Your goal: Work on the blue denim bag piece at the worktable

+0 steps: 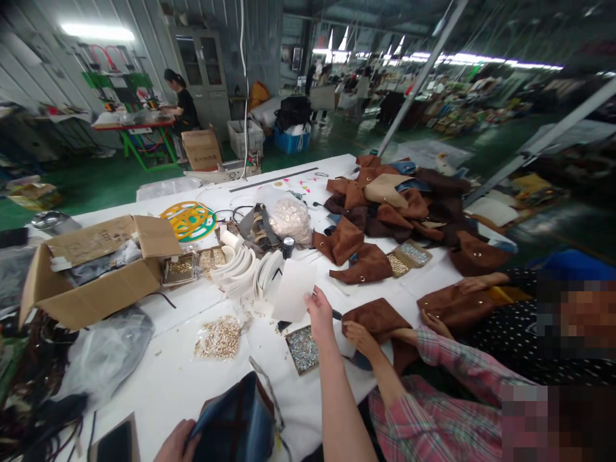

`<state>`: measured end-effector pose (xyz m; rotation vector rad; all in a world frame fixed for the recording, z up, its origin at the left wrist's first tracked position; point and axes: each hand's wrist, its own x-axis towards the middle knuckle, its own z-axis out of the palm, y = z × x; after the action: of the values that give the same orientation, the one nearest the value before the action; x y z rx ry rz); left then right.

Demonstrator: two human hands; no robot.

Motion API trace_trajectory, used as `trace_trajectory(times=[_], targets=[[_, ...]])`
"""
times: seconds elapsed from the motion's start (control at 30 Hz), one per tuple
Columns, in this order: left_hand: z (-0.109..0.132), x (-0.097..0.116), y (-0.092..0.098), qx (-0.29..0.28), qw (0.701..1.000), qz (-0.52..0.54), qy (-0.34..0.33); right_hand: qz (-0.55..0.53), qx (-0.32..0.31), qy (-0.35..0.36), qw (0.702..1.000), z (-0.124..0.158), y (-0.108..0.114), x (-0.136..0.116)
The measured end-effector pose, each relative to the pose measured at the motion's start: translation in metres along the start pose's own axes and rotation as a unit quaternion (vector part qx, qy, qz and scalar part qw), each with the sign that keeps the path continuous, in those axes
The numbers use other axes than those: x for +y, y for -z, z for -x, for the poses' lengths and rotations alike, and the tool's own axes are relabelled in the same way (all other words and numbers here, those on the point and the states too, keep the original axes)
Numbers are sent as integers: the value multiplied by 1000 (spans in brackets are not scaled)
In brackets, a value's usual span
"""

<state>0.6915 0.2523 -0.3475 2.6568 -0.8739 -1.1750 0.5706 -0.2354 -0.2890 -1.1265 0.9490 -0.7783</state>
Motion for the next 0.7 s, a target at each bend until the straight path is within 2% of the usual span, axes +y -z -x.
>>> trace_trajectory(times=[0.1, 0.17, 0.27, 0.37, 0.47, 0.57, 0.63, 0.7], targets=[[3, -12, -15, 15, 1000, 0, -14, 11, 48, 17, 999, 11, -4, -19], [6, -13, -17, 20, 1000, -4, 0, 9, 49, 26, 998, 19, -7, -30], [14, -5, -10, 29, 999, 14, 1, -27, 12, 37, 999, 43, -17, -46], [29, 10, 7, 43, 998, 45, 17, -111, -67, 48, 990, 88, -45, -46], [37, 20, 23, 65, 995, 80, 7, -138, -208, -19, 968, 149, -90, -20], [33, 13, 27, 82, 986, 143, -35, -101, -369, -151, 911, 209, -123, 24], [30, 2, 25, 96, 980, 173, -36, -43, -445, -211, 869, 236, -124, 52], [29, -9, 21, 107, 973, 203, -18, 59, -479, -209, 851, 247, -111, 75]])
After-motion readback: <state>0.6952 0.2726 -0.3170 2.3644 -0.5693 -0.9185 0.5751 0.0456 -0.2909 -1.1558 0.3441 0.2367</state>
